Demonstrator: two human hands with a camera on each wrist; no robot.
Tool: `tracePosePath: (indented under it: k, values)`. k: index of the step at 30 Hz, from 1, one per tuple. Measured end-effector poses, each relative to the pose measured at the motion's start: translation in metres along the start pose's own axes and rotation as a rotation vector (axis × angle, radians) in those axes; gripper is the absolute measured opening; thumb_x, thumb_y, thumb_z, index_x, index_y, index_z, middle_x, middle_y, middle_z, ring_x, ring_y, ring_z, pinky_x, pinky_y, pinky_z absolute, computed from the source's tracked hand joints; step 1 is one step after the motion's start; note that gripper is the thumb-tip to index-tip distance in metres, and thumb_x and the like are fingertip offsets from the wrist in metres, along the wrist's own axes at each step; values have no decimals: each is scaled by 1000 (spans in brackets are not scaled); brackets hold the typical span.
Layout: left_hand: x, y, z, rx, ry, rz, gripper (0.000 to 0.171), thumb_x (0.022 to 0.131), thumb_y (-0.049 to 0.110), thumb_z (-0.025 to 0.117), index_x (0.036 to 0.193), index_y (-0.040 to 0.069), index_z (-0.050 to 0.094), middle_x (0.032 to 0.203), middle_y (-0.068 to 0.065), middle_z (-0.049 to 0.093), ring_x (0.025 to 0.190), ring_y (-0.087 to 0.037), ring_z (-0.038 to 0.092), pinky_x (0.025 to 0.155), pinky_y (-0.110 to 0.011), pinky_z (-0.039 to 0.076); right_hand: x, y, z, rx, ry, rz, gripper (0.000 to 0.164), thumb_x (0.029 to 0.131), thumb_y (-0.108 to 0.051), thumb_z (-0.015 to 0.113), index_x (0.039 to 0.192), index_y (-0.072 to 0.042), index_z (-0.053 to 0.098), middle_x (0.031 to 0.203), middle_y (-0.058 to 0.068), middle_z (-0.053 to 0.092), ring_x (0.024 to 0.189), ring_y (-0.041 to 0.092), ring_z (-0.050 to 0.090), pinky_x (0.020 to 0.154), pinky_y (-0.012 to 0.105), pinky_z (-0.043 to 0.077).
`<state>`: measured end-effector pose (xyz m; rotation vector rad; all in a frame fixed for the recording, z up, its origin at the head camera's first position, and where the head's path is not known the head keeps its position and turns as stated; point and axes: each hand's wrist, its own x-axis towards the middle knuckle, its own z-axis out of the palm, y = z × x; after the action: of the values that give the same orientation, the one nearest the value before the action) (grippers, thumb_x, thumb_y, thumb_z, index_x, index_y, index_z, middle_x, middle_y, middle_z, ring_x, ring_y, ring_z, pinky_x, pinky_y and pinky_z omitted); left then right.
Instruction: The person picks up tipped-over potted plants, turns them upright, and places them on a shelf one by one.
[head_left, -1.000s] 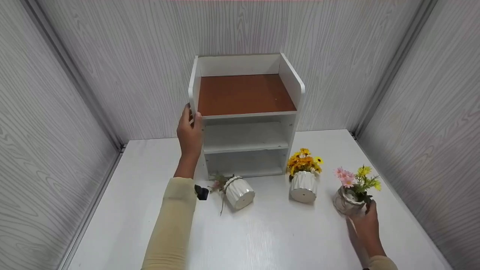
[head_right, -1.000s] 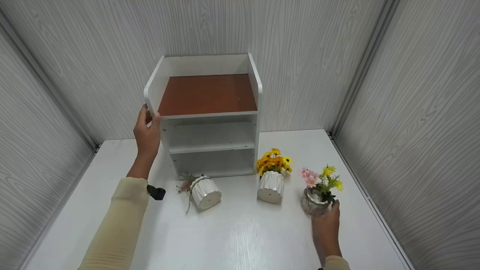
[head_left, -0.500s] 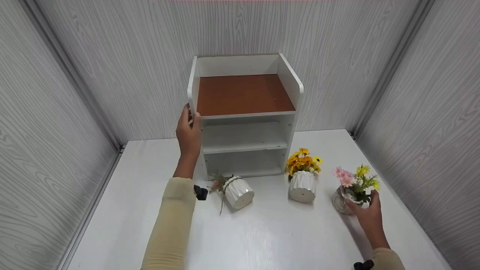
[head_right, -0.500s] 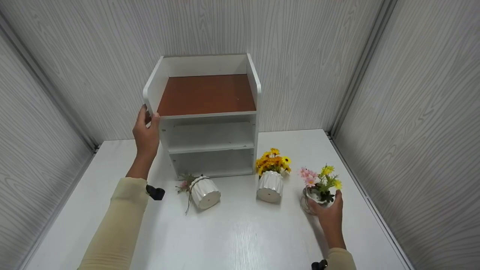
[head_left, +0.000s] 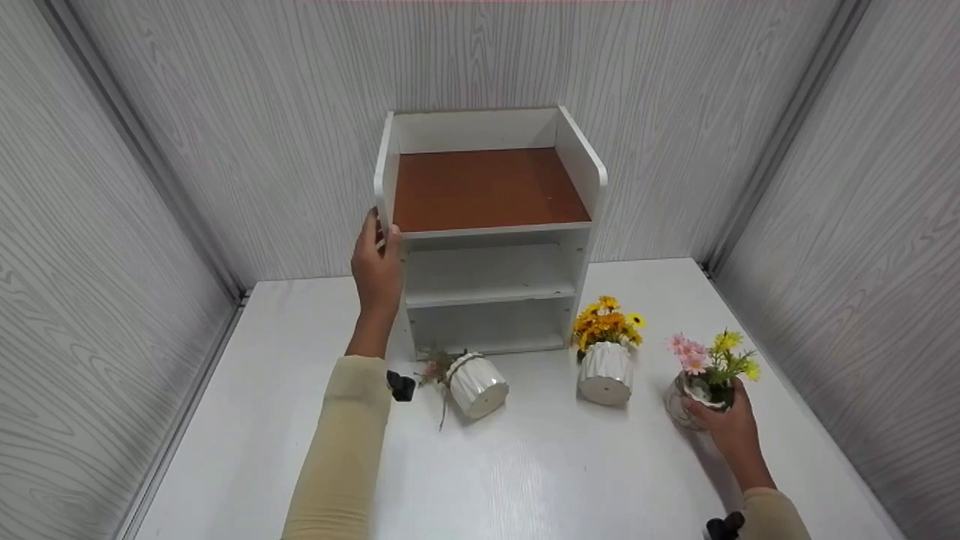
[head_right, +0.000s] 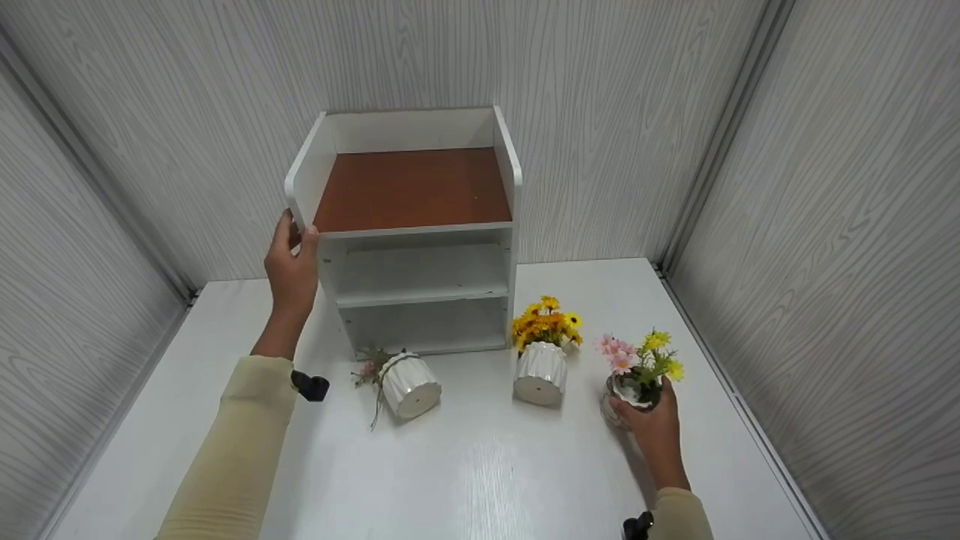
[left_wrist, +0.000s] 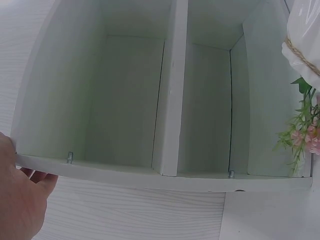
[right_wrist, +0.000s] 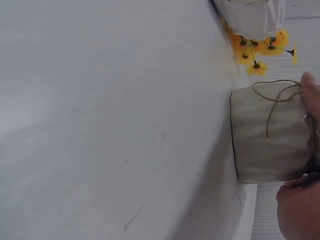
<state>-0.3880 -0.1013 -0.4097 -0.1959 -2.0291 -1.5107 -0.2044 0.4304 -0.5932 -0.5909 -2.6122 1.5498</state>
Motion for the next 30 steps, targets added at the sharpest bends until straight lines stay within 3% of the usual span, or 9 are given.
tracePosePath:
  k: [10,24,30]
  values:
    - [0,-1,-1,-2,15,10,60,106,40,49,156,10,36,147,-13,52,133,-25,54,107,-40,49,5,1,7,47,60,-48,120,86,-52,76,162,-8,-5,165,28,14,151,45,20,119,59,27]
    - [2,-1,1,-9,19,4,59,107,39,49,158,14,35,149,-10,51,134,-21,53,107,-37,49,2,2,12,65,131,-59,116,85,-50,78,162,-4,5,161,28,24,146,44,31,114,55,37]
    - [3,2,2,-11,25,3,58,107,37,49,157,13,36,148,-10,52,133,-21,55,107,-38,49,1,2,13,109,140,-18,118,85,-51,78,162,-4,2,163,28,20,147,43,29,114,54,37]
